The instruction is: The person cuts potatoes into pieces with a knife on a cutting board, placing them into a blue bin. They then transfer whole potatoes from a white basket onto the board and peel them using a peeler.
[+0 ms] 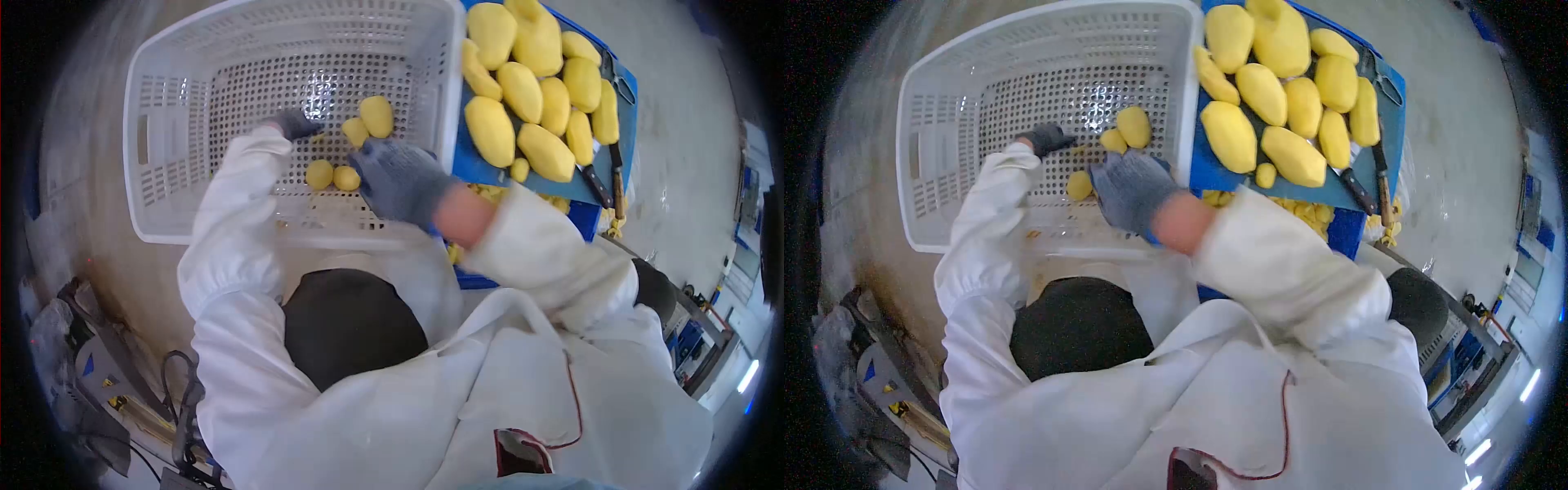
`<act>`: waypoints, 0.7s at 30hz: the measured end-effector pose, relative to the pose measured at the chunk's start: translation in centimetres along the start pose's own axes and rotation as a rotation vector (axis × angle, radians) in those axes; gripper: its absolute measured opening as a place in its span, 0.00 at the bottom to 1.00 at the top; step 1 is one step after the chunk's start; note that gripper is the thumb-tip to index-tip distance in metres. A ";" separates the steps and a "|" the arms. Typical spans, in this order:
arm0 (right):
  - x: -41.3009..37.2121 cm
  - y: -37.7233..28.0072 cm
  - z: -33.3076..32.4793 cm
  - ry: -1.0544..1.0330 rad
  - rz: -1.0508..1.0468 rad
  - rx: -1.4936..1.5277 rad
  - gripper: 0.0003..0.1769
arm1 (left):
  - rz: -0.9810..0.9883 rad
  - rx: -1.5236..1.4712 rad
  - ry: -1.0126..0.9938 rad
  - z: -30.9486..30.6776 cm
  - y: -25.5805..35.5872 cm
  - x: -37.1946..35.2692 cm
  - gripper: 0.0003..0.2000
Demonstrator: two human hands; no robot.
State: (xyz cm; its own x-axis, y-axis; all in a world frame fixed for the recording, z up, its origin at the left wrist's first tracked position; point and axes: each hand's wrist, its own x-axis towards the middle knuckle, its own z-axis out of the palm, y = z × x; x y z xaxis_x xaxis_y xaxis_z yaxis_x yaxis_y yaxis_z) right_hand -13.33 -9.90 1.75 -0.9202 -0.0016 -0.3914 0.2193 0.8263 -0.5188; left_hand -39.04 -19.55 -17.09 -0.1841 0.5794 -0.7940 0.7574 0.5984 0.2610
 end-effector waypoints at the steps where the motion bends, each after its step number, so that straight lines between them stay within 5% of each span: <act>1: 3.4 0.8 2.2 -0.011 0.022 -0.201 0.20 | 0.063 0.031 -0.059 2.4 -0.1 0.9 0.25; 3: 10.8 2.6 5.2 -0.135 0.218 -0.401 0.31 | 0.197 0.073 -0.048 6.2 0.0 2.1 0.23; 5: 15.3 8.6 11.9 -0.028 0.501 -0.132 0.44 | 0.306 0.099 -0.013 8.5 0.3 3.0 0.21; 8: 15.8 7.8 12.7 -0.195 0.752 -0.025 0.54 | 0.421 0.105 0.017 10.8 0.0 4.1 0.19; 14: 18.1 11.1 18.1 -0.130 0.631 -0.203 0.50 | 0.743 0.011 0.094 12.6 -3.5 6.3 0.18; 17: 18.5 12.6 20.0 0.250 0.669 -0.471 0.45 | 0.993 0.019 0.277 13.2 -6.1 8.0 0.18; 18: 18.5 13.1 19.9 0.385 0.686 -0.548 0.43 | 0.973 -0.034 0.216 12.5 -6.5 8.0 0.19; 21: 18.0 9.1 13.0 0.098 0.787 0.016 0.39 | 0.560 -0.482 -0.021 8.7 -8.0 4.9 0.22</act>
State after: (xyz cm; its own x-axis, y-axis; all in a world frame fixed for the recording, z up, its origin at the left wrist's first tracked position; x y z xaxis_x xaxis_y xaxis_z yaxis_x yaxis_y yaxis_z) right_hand -23.65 -9.76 -19.91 -0.5173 0.6298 -0.5795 0.8212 0.5559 -0.1289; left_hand -40.55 -26.26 -27.85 0.1654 0.8615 -0.4800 0.3740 0.3956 0.8388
